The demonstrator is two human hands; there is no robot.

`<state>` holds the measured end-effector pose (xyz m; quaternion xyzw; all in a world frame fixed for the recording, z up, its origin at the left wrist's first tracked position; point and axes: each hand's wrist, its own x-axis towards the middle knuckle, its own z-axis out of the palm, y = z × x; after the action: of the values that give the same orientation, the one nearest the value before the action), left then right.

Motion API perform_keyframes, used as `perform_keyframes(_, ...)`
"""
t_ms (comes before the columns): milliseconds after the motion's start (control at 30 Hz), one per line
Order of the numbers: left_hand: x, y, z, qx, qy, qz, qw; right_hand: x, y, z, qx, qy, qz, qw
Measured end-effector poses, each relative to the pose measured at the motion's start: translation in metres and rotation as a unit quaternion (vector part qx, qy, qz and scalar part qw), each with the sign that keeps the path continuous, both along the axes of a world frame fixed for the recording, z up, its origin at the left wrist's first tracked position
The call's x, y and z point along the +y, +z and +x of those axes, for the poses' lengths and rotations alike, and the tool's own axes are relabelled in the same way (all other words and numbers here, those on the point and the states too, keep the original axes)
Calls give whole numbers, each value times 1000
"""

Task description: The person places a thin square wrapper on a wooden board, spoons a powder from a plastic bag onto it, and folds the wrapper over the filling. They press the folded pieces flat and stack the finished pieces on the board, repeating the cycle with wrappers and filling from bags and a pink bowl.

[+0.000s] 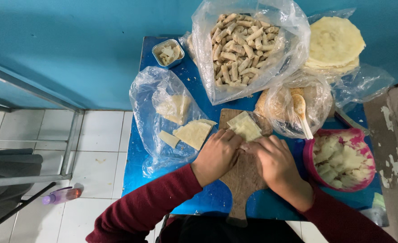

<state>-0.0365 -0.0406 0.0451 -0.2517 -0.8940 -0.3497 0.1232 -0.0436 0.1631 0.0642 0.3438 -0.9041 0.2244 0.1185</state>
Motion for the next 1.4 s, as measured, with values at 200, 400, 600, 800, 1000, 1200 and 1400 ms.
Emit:
perform_keyframes(200, 4, 0, -1, 9, -7, -39, 999, 0, -9, -2, 1, -23, 57, 998)
perform_keyframes(400, 7, 0, -10, -40, 8, -37, 999, 4, -13, -32, -152, -18, -32, 988)
perform_keyframes(600, 5, -4, -28, -146, 0, 54, 988, 3, -4, -33, -143, 6, -80, 986)
perform_keyframes(800, 3, -2, -23, -50, -25, 29, 998, -4, 9, -18, -61, 2, -19, 998)
perform_keyframes(1000, 0, 6, -24, -58, -40, -6, 998, -7, 10, -21, -30, -10, -22, 999)
perform_keyframes(1200, -1, 4, -27, -9, -30, -4, 1000, -6, 8, -27, -49, -5, -72, 996)
perform_keyframes(1400, -4, 3, -24, -78, -25, -3, 997, -9, 4, -26, -24, 7, -42, 999)
